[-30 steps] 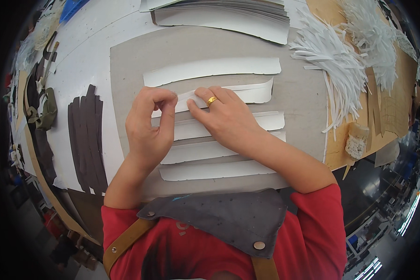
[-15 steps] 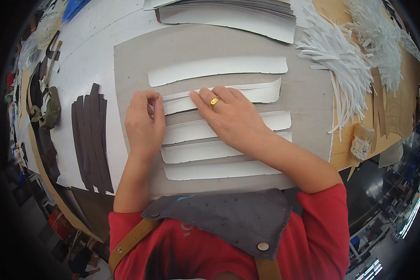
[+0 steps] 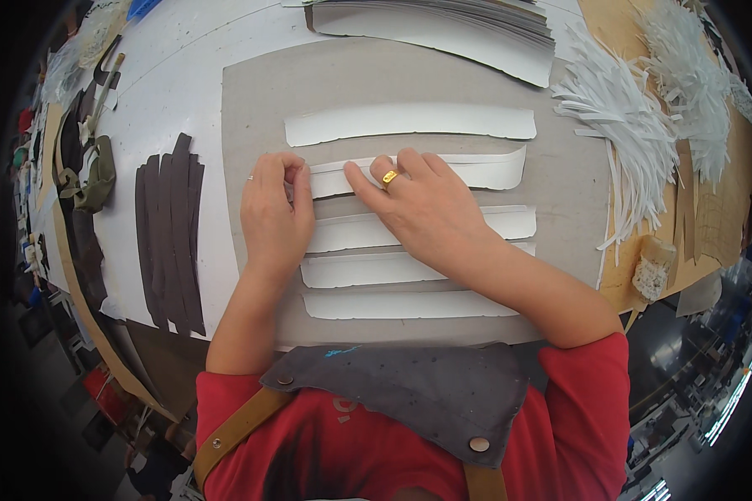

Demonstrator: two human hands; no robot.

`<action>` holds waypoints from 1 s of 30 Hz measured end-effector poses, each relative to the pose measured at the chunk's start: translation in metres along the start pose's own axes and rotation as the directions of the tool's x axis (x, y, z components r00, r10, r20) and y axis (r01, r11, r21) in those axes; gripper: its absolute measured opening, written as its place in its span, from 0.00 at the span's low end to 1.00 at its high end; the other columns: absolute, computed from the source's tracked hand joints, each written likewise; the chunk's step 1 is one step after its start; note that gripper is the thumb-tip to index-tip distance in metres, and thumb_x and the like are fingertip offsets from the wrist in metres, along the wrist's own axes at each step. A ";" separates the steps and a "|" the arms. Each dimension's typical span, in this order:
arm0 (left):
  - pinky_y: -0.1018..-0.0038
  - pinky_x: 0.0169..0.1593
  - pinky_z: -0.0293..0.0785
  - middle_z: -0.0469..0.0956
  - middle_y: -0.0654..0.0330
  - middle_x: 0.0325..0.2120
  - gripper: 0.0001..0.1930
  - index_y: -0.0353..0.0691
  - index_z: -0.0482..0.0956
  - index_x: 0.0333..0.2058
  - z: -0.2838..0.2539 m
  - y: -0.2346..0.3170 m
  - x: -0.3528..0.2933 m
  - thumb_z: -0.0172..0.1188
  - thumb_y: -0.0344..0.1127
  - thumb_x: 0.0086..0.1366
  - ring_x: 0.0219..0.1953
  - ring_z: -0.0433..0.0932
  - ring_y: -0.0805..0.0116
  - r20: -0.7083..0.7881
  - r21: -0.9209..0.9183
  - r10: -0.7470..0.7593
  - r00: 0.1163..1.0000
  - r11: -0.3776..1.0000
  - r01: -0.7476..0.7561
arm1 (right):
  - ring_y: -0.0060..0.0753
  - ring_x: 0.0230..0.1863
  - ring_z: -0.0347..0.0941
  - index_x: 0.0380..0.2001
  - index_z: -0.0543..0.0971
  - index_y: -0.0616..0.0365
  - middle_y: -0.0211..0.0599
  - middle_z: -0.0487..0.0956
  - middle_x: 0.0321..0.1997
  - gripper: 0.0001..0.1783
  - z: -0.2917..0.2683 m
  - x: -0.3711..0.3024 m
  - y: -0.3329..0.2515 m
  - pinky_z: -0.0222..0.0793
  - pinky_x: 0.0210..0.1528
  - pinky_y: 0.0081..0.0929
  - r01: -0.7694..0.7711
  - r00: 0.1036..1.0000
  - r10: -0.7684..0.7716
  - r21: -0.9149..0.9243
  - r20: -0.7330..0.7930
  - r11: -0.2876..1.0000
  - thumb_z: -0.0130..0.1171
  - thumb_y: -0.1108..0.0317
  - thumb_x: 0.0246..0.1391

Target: The person applies glue from a bottle to white leather strips, then folds the strips by hand as part of an assembly task.

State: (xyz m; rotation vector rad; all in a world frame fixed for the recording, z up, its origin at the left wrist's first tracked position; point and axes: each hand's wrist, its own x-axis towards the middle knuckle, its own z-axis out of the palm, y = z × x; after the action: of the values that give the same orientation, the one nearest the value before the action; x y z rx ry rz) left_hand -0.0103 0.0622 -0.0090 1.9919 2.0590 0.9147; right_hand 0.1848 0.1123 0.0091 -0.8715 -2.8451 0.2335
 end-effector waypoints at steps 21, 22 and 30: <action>0.69 0.37 0.63 0.73 0.60 0.31 0.05 0.39 0.74 0.35 -0.020 -0.011 -0.005 0.58 0.25 0.59 0.32 0.73 0.65 -0.021 0.154 0.016 1.000 0.988 -0.012 | 0.32 0.37 0.64 0.57 0.72 0.50 0.31 0.71 0.37 0.27 0.004 0.008 -0.005 0.62 0.37 0.28 0.018 1.000 -0.018 -0.091 -0.001 0.996 0.60 0.62 0.52; 0.69 0.37 0.63 0.73 0.60 0.31 0.05 0.39 0.74 0.35 -0.021 -0.009 -0.008 0.58 0.25 0.59 0.32 0.73 0.65 -0.018 0.153 0.019 1.000 0.988 -0.016 | 0.32 0.37 0.64 0.57 0.72 0.50 0.31 0.71 0.37 0.27 0.004 0.009 -0.005 0.62 0.38 0.28 0.016 1.000 -0.016 -0.063 -0.012 0.998 0.59 0.62 0.53; 0.69 0.49 0.66 0.76 0.62 0.45 0.15 0.38 0.79 0.44 -0.018 -0.005 -0.027 0.61 0.28 0.56 0.47 0.74 0.66 0.155 0.164 0.281 0.947 0.938 -0.306 | 0.32 0.37 0.64 0.57 0.72 0.52 0.32 0.71 0.37 0.26 0.002 0.011 -0.006 0.61 0.38 0.28 0.020 1.000 -0.020 -0.012 -0.025 1.000 0.59 0.60 0.54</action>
State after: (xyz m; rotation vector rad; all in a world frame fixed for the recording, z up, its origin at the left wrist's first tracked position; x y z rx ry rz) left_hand -0.0205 0.0316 -0.0059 2.4366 1.8693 0.6315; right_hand 0.1727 0.1133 0.0098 -0.8423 -2.8339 0.2017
